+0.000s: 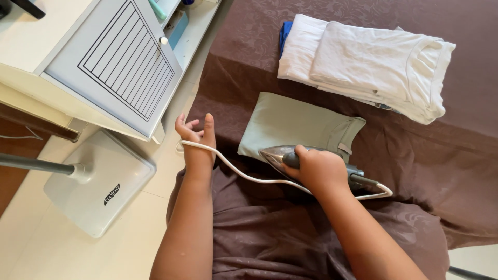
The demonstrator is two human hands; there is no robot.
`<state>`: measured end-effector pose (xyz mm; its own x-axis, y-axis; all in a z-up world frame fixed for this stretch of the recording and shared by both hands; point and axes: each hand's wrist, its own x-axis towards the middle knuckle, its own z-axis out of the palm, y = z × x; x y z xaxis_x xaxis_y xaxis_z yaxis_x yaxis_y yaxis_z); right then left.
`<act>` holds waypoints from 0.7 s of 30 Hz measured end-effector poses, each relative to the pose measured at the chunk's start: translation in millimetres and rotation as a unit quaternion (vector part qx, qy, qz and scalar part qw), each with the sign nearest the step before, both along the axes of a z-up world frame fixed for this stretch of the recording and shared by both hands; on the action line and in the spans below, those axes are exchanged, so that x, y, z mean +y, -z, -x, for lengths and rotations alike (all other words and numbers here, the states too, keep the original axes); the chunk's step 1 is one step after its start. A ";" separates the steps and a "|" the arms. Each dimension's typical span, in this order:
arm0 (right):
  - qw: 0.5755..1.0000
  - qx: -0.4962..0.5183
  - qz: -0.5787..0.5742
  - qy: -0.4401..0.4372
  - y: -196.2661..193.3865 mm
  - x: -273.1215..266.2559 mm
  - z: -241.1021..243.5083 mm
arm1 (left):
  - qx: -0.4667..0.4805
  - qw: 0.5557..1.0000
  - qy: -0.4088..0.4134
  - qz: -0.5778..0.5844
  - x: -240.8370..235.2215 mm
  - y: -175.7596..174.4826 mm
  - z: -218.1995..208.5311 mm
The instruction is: The person irons a light green shirt on their lap using a handheld iron. They smooth the fabric with their left hand while moving the iron with their right. After finishing, they fold the shirt and place it on a stack of white clothes before picking up a folded beige cloth to iron.
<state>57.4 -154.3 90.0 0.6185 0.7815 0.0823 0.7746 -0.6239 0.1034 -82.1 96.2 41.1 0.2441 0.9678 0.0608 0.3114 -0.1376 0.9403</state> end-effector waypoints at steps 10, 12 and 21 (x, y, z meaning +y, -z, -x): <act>1.000 0.024 0.019 0.002 1.8 42.2 14.1 | -0.309 0.853 -0.086 0.411 0.2 -35.7 3.3; 0.997 0.061 0.004 0.046 9.3 51.3 12.0 | -0.324 0.831 -0.086 0.443 4.2 -30.5 4.7; 0.990 0.129 0.051 0.028 -19.1 83.3 6.9 | -0.292 0.843 -0.080 0.445 -1.8 -27.1 -1.5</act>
